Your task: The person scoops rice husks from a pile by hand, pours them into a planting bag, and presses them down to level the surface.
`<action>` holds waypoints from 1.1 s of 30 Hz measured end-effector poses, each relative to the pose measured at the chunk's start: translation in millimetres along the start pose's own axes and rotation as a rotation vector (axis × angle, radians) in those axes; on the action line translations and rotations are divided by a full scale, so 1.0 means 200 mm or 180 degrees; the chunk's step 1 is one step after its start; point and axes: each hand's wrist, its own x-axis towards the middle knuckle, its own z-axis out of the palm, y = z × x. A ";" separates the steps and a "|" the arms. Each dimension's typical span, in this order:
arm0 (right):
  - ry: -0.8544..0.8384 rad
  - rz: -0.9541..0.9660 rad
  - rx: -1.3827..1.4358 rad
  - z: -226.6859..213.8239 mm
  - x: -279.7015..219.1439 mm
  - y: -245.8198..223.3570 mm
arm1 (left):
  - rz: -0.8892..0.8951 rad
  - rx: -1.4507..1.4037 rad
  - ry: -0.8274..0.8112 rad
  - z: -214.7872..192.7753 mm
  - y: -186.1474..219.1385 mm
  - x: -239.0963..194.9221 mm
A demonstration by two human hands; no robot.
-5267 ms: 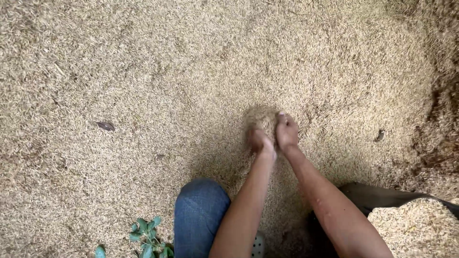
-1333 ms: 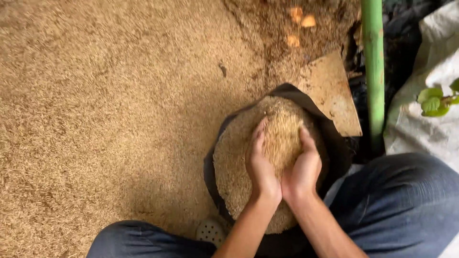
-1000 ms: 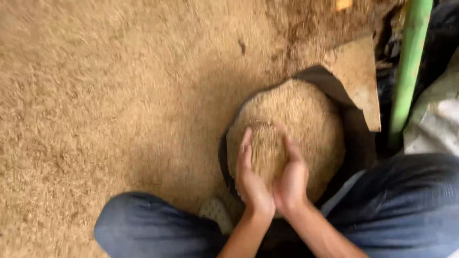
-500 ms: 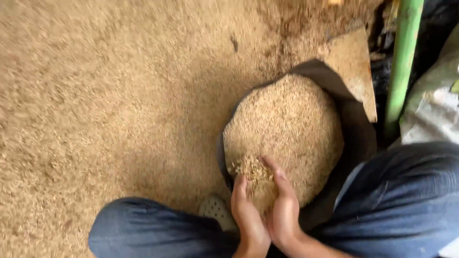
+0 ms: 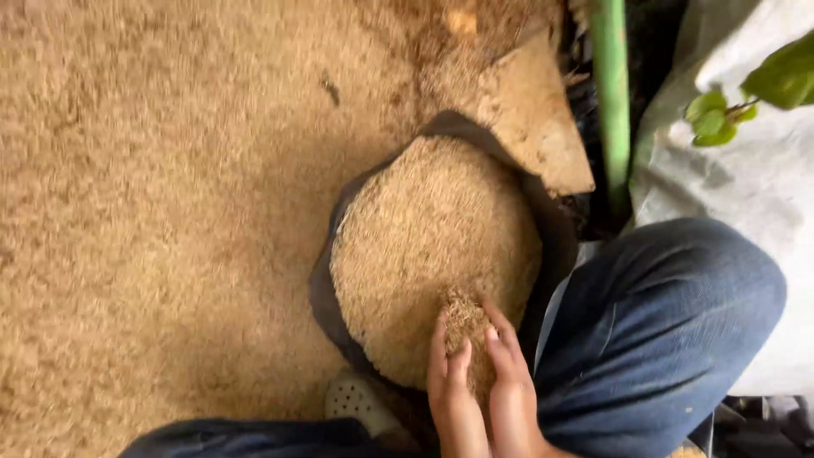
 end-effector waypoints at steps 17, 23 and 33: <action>0.0123 -0.0433 -0.0578 -0.01 0.19 -0.16 | 0.0195 0.0125 -0.0013 0.25 0.12 0.11; -0.0009 -0.0654 -0.0166 0.01 0.23 -0.13 | 0.0470 0.0207 0.0061 0.26 0.14 0.16; -0.0488 -0.1675 -0.1379 0.14 0.30 -0.46 | 0.1472 0.1559 -0.0150 0.35 0.55 0.37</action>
